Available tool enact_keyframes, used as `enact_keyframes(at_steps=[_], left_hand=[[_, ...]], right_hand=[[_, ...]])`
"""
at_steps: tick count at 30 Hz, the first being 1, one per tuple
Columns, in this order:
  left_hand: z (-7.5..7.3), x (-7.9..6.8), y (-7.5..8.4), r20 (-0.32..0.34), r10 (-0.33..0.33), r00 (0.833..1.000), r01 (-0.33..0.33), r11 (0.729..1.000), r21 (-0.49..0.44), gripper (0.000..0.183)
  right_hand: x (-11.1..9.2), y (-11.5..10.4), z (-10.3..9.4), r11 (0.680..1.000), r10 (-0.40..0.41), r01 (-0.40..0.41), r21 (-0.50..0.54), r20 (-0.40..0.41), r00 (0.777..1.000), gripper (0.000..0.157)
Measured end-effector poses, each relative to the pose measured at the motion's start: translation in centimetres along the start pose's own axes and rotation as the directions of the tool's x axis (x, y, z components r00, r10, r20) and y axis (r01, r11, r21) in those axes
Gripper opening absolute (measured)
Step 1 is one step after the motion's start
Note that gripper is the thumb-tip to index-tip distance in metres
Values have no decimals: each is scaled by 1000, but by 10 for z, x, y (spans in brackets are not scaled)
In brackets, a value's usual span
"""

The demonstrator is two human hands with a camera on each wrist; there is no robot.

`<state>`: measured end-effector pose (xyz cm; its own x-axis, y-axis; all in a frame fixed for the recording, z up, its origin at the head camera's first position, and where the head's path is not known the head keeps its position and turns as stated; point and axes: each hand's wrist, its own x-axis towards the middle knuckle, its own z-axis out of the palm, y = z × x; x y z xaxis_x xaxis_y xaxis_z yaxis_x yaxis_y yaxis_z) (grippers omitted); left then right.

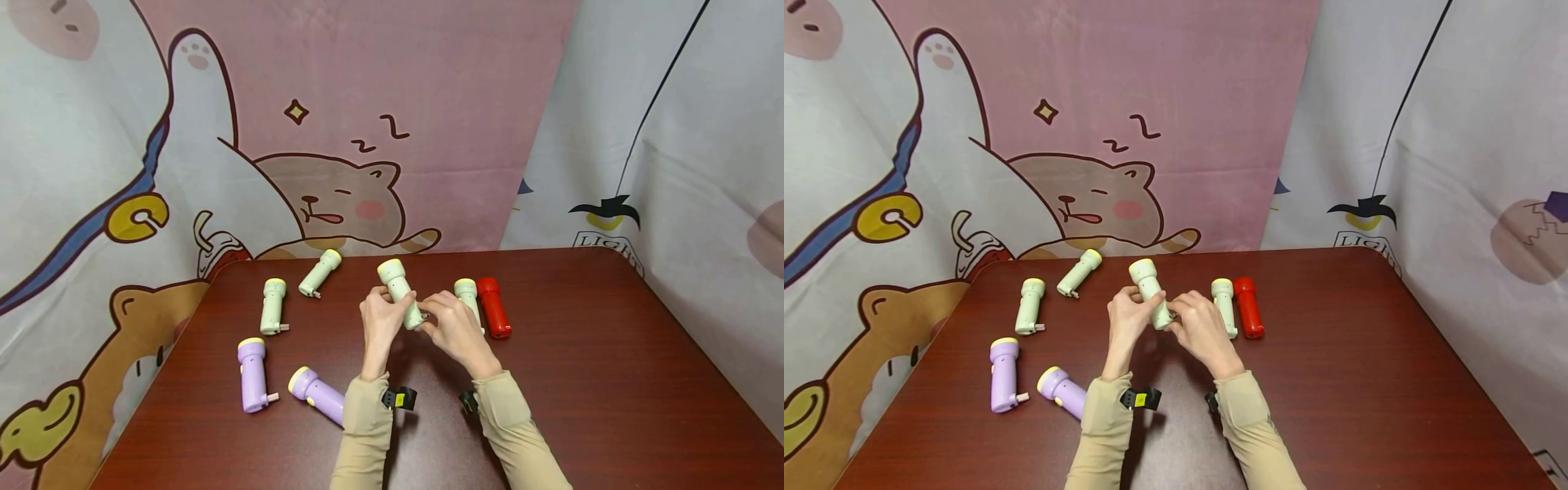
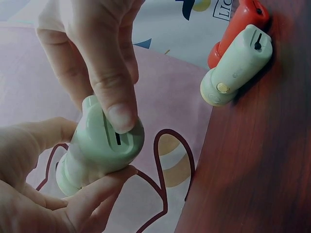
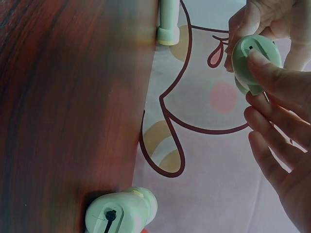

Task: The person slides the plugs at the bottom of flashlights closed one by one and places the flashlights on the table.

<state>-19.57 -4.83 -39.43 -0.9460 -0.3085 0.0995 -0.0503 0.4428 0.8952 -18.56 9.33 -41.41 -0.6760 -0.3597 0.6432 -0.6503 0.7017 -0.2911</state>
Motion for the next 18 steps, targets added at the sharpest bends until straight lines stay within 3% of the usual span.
enact_keyframes(at_steps=[18], left_hand=[[0,-1,-1,-6,-1,1000,1,1000,-1,47]], right_hand=[[1,-2,3,999,-16,15,-28,-28,999,38]])
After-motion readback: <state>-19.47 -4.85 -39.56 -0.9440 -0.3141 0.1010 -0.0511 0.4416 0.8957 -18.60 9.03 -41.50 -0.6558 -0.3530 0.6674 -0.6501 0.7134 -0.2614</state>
